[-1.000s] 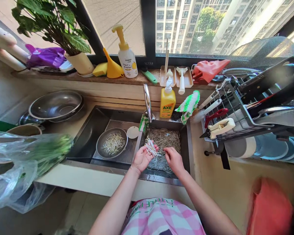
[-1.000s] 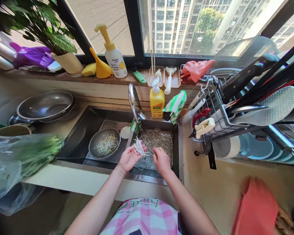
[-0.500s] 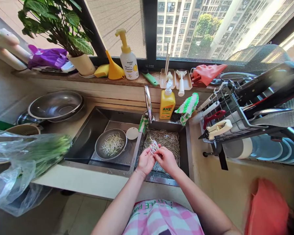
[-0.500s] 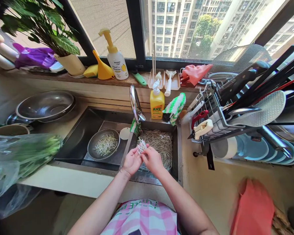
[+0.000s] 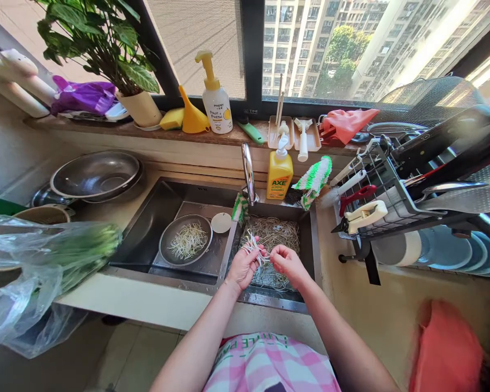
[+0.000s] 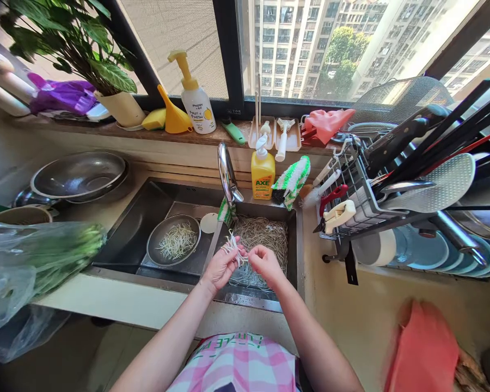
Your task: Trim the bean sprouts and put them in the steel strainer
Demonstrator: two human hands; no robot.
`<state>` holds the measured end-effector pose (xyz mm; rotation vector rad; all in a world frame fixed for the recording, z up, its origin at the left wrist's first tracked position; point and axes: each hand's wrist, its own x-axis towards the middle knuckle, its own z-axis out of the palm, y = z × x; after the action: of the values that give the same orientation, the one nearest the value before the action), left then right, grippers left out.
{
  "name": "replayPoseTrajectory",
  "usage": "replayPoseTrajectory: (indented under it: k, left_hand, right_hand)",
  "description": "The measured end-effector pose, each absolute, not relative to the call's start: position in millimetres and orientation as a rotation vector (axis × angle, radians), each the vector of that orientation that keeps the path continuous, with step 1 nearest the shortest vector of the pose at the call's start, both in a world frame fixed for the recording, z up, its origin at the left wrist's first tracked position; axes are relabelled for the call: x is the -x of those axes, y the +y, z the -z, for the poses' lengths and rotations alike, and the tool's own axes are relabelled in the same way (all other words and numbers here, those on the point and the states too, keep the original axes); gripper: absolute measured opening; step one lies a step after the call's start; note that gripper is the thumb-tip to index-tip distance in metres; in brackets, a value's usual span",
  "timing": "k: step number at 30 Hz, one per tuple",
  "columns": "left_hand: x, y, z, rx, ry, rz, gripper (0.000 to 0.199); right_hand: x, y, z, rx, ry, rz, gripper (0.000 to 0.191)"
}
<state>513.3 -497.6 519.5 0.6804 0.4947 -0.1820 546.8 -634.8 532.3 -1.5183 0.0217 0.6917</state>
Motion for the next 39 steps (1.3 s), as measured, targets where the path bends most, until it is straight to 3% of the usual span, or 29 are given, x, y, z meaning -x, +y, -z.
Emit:
replayPoseTrajectory:
  k: [7,11,14,26,29,33,36,39]
  left_hand:
    - [-513.5,-481.3,-516.8,-0.568,0.514,0.115,0.026]
    - [-508.6,-462.9,-522.1,-0.5,0.468,0.071,0.017]
    - [-501.7,-443.0,-524.3,-0.509,0.464,0.038,0.014]
    - [-511.2,-274.5,-464.9,-1.062,0.952,-0.122,0.01]
    - [-515.8,-238.8,-442.8,-1.519,1.245,0.108,0.02]
    - [-503.6,-223.4,-418.7,-1.758,1.33,0.131,0.052]
    - [-496.0,-243.4,-415.4,-1.954,1.063,0.113,0.052]
    - [-497.4,-285.0,-433.7,-1.876,0.733,0.101,0.048]
  right_hand:
    - [-550.3,-647.1,-510.2,1.61,-0.109,-0.621,0.013]
    - [-549.3,-658.8,-465.4,2.299,-0.337,-0.769,0.013]
    - [-545.8,-669.0,-434.6,2.521,-0.342,-0.836,0.014]
    - [-556.6,-611.7,-369.1,2.507,-0.188,-0.947,0.014]
    - [-574.8,-608.2,-354.7,2.547,0.074,-0.869,0.017]
    - [-592.4,-611.4,-340.4,2.544,0.478,-0.735,0.038]
    - [-595.4,-594.9,-328.6,2.437,0.671,-0.709,0.054]
    - [-594.3,-576.4,-316.6,2.284,0.709,-0.671,0.046]
